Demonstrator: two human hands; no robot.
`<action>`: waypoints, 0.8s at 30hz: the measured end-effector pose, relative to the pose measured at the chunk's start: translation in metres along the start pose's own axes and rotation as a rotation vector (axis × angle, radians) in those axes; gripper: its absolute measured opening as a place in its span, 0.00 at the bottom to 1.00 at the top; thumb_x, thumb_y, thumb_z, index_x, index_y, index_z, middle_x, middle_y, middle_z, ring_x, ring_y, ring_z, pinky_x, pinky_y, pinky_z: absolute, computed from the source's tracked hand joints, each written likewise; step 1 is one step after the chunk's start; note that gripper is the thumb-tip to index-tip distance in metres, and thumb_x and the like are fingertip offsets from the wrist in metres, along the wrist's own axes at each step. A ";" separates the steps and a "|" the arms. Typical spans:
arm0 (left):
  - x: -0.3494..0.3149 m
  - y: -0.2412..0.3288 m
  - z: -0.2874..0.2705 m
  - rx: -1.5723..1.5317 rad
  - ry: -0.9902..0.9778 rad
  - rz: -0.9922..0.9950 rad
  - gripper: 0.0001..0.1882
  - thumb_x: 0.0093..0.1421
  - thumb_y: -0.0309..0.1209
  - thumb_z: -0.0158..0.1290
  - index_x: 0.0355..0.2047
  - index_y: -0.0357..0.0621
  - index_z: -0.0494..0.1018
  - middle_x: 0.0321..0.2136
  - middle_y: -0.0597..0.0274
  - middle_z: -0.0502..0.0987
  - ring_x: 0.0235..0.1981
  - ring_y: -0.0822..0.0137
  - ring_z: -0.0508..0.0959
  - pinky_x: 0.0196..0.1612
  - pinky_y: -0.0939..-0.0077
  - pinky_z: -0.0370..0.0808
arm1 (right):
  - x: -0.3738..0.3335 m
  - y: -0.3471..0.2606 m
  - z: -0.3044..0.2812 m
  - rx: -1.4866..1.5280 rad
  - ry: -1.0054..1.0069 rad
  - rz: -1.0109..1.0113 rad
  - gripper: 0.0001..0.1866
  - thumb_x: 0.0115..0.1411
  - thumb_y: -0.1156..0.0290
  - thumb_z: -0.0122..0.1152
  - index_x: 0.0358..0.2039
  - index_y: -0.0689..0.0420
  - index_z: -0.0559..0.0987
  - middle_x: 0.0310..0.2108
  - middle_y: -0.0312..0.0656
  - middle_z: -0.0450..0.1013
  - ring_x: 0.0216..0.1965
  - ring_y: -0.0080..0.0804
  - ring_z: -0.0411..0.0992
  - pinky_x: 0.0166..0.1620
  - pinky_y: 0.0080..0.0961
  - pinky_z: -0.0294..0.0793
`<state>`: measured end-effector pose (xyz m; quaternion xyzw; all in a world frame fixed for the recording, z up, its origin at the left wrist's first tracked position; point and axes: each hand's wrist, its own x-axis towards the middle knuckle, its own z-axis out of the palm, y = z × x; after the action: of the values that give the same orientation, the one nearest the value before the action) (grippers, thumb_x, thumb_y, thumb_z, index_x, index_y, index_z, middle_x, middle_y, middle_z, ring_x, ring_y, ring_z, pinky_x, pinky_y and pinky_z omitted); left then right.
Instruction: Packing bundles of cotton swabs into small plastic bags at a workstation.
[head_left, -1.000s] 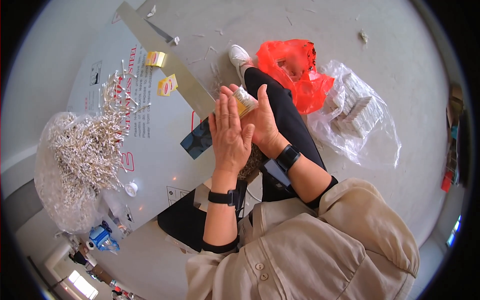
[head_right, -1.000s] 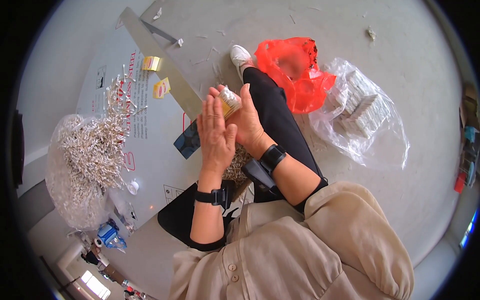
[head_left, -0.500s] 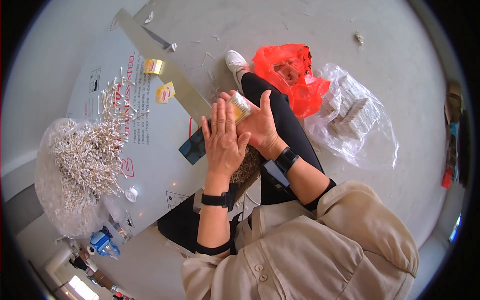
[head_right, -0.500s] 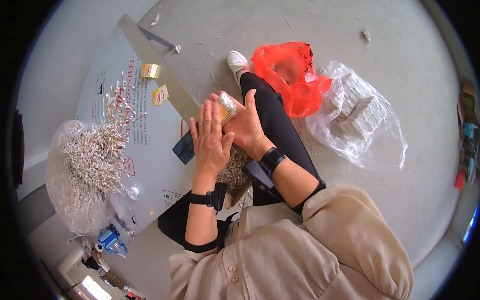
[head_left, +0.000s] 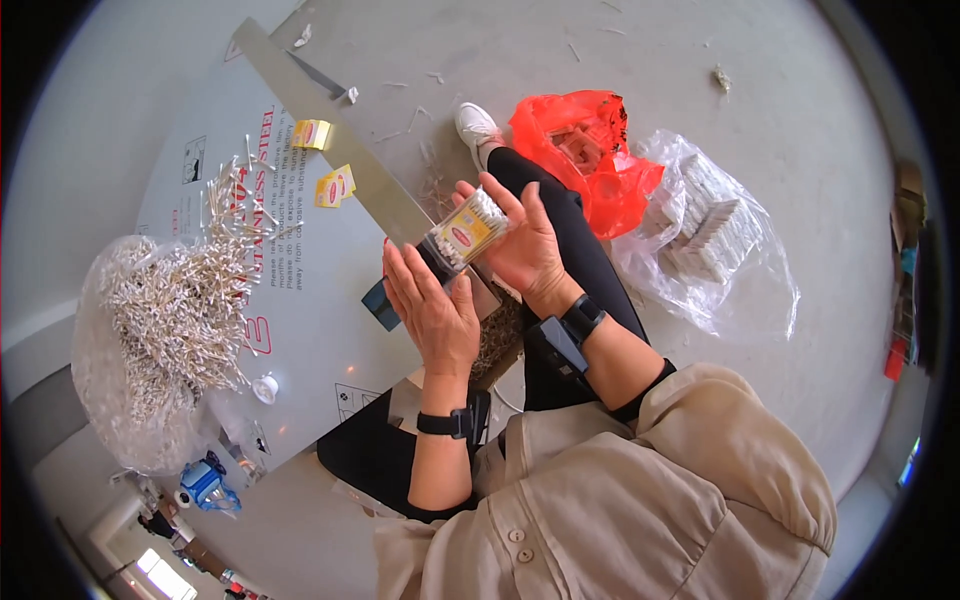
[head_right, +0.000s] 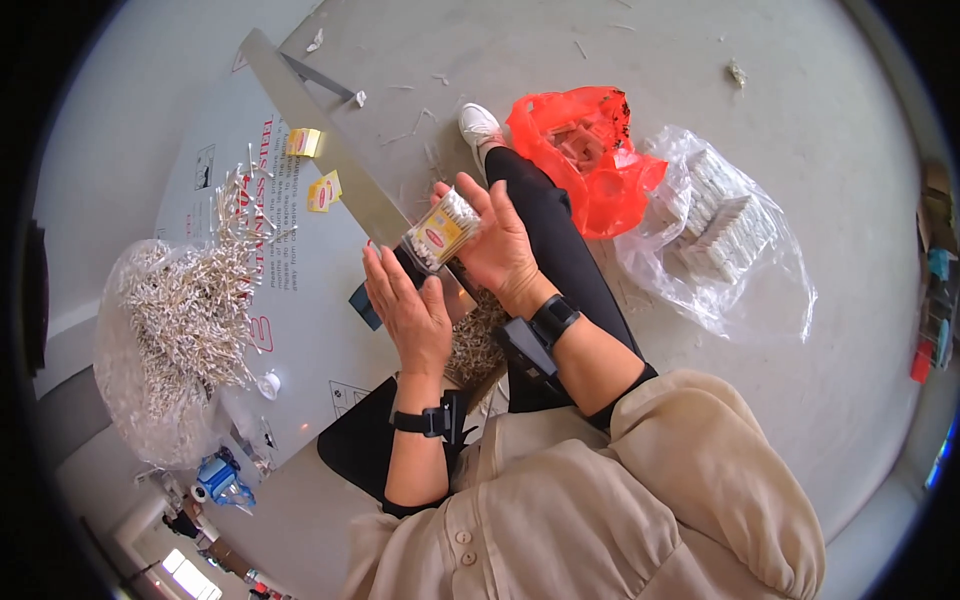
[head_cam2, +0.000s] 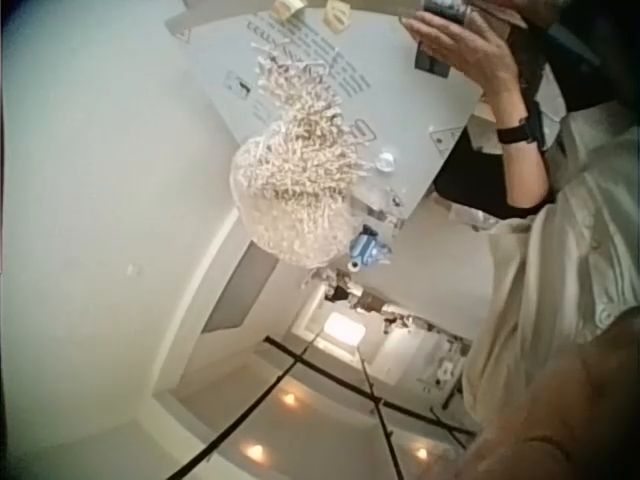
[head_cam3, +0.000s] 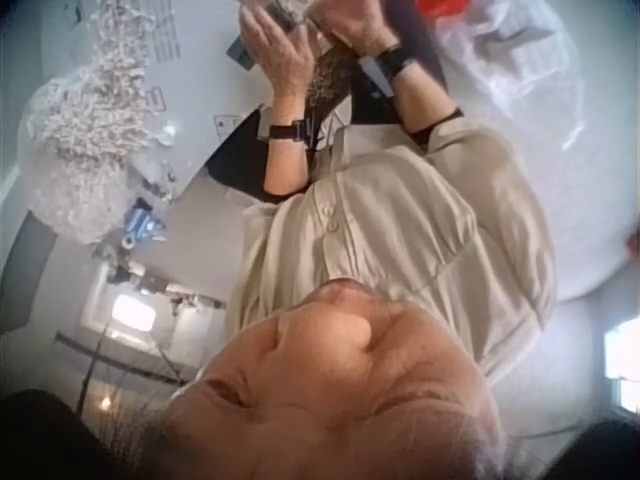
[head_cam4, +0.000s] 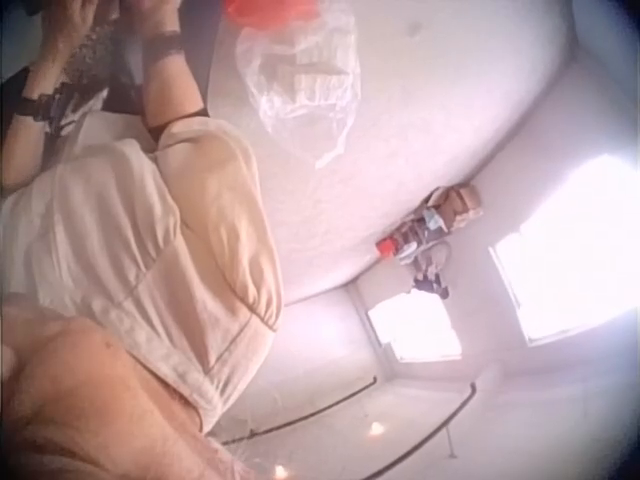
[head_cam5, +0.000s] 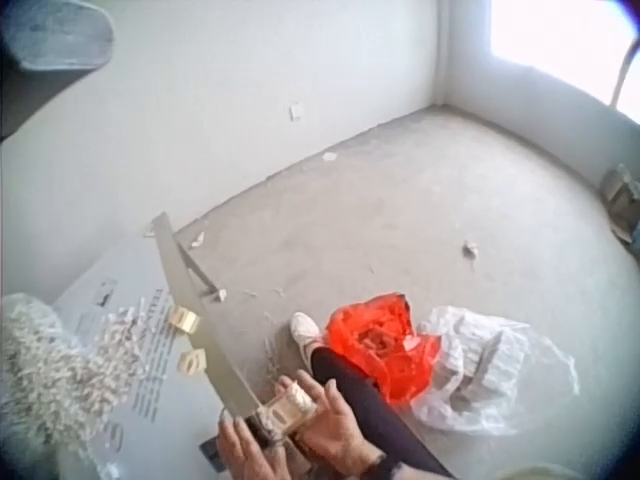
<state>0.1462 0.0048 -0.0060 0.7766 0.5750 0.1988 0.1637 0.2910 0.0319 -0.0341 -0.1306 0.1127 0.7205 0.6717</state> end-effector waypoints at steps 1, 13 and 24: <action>-0.006 -0.002 -0.001 0.198 -0.054 -0.032 0.41 0.68 0.54 0.39 0.69 0.35 0.46 0.70 0.40 0.45 0.71 0.43 0.45 0.69 0.47 0.41 | 0.001 0.000 0.001 -0.070 0.085 -0.050 0.35 0.63 0.43 0.55 0.62 0.53 0.65 0.62 0.46 0.65 0.64 0.42 0.61 0.66 0.48 0.56; -0.003 -0.004 -0.003 0.323 -0.243 -0.003 0.40 0.65 0.60 0.41 0.67 0.43 0.57 0.70 0.42 0.44 0.71 0.43 0.43 0.67 0.35 0.38 | 0.000 0.017 0.005 -0.299 0.085 -0.062 0.25 0.64 0.74 0.56 0.60 0.65 0.64 0.59 0.52 0.68 0.63 0.44 0.64 0.66 0.42 0.62; -0.007 -0.002 -0.001 0.285 -0.227 -0.005 0.43 0.64 0.62 0.40 0.70 0.44 0.51 0.70 0.42 0.44 0.72 0.44 0.43 0.68 0.38 0.38 | 0.002 0.021 0.001 -0.311 0.067 -0.085 0.26 0.66 0.66 0.57 0.60 0.63 0.65 0.60 0.52 0.67 0.63 0.44 0.63 0.67 0.44 0.59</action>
<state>0.1422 -0.0016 -0.0072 0.8080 0.5770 0.0258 0.1163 0.2695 0.0321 -0.0343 -0.2618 0.0163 0.6953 0.6692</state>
